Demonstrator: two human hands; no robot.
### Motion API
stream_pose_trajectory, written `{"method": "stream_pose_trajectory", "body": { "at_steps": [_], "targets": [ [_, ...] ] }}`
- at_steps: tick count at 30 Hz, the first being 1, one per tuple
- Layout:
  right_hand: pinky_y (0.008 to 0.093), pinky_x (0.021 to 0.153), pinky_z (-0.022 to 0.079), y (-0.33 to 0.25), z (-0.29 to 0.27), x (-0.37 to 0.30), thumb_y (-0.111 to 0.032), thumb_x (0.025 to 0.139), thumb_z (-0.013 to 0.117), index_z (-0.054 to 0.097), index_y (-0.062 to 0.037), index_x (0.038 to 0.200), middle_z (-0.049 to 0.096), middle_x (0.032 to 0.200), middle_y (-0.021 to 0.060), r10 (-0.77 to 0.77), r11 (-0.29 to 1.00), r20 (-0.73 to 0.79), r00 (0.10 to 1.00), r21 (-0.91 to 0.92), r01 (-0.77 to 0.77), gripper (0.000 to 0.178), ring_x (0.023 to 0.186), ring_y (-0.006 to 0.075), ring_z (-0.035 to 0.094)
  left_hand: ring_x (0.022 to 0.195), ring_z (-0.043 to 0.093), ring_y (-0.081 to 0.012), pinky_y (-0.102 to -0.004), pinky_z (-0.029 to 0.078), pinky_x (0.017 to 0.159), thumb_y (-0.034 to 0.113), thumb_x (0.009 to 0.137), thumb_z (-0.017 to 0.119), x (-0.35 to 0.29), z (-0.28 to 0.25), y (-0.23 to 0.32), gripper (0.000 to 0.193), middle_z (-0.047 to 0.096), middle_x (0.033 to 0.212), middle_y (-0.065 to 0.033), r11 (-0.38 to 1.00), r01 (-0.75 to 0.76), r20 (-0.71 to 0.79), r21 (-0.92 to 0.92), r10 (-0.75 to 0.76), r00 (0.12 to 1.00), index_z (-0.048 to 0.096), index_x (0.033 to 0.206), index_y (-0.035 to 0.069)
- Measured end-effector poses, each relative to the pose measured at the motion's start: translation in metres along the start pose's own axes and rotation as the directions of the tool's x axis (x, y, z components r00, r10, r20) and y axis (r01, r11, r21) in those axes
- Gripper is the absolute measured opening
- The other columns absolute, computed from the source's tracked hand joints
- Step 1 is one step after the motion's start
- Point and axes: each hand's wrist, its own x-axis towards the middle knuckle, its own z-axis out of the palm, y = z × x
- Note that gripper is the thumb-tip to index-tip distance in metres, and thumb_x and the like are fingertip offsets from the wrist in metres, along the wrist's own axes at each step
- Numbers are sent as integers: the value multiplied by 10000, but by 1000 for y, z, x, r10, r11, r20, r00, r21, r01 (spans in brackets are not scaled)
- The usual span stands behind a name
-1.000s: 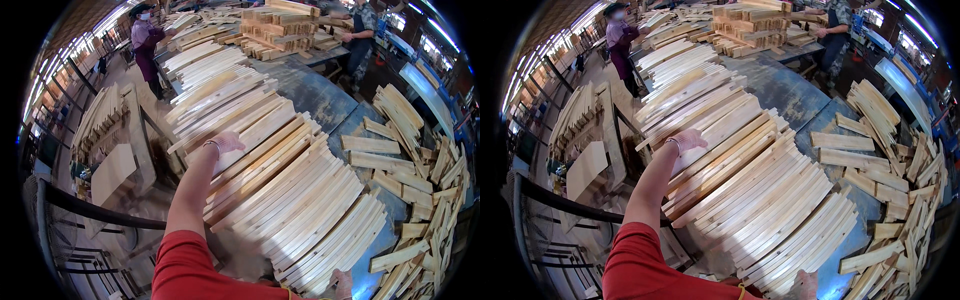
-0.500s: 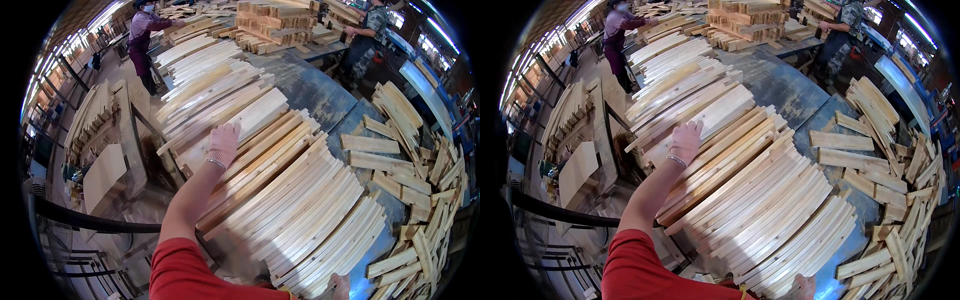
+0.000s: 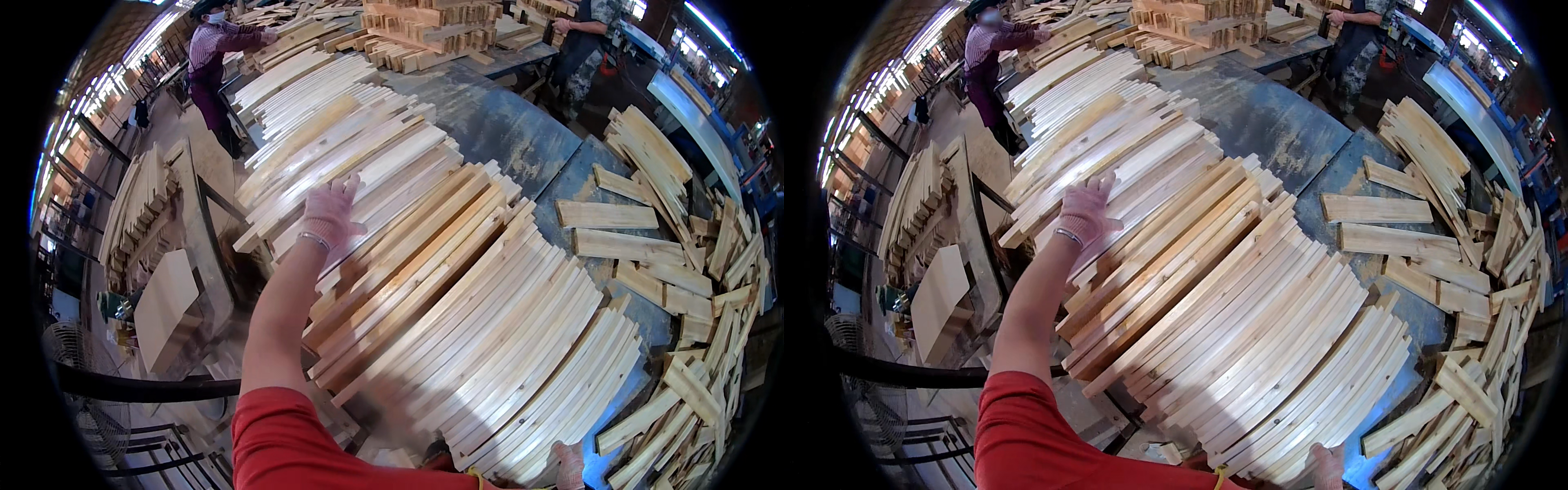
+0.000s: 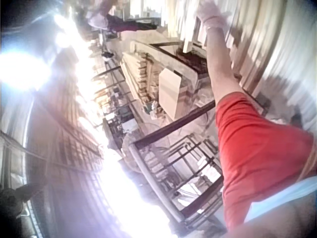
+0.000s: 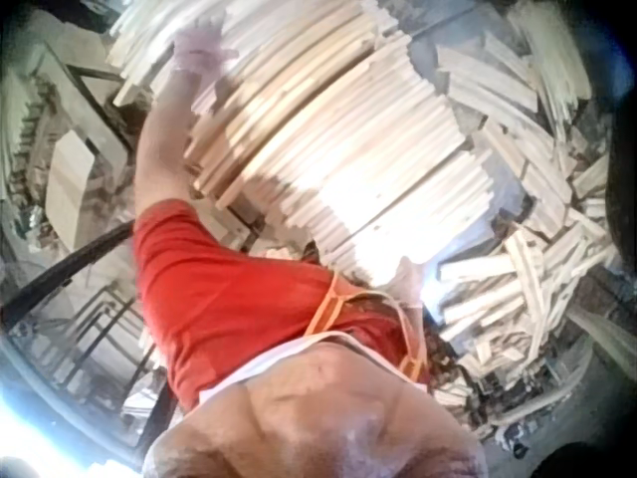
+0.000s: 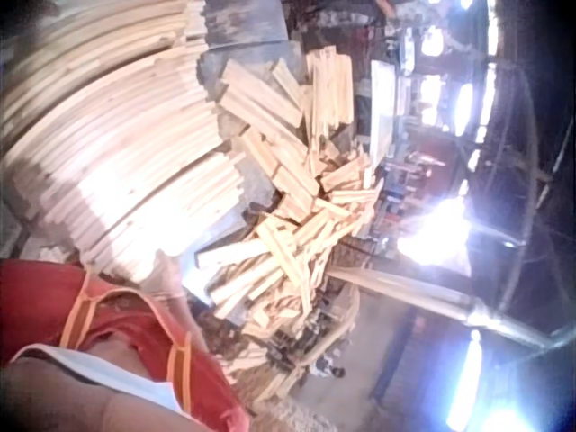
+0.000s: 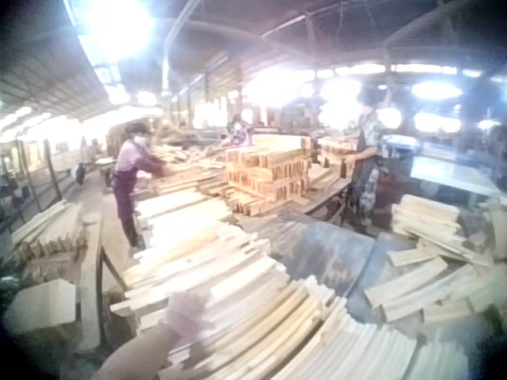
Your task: The person repeatedly picks up thin wooden planks from a large pile on a metal table and stacks them neatly on the left side. The person handles the planks one by one or in small groups, aligning them into a growing stack throughout the clip.
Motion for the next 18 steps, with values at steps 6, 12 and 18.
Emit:
{"method": "stream_pose_trajectory", "body": {
  "at_steps": [6, 12, 18],
  "targets": [
    [421, 1152, 428, -12, 7, -5, -191, 847, 779, 322, -17, 1634, 559, 1485, 121, 2, 998, 25, 1000, -59, -1, 927, 1341, 283, 538, 1029, 711, -336, -481, 571, 782, 419, 889, 745, 27, 1, -32, 781, 685, 1169, -177, 976, 77, -61, -206, -91, 994, 430, 1530, 103],
    [418, 1144, 434, -15, 16, -11, -206, 859, 770, 321, -14, 1634, 559, 1485, 121, -4, 999, 5, 1000, -40, 4, 916, 1333, 279, 543, 1066, 654, -284, -469, 522, 822, 371, 922, 673, -11, -4, -49, 531, 655, 1188, -130, 953, 245, -68, -176, -260, 963, 534, 1365, 112],
    [434, 1162, 436, -4, 4, 2, -17, 875, 663, 260, -48, 1654, 523, 1502, 142, 29, 997, 37, 999, 69, -31, 878, 1348, 318, 531, 1122, 620, -271, -445, 506, 894, 386, 976, 650, -41, 48, -38, 451, 635, 1272, -63, 981, 193, -253, -8, -189, 949, 582, 1354, 149]
  ]
}}
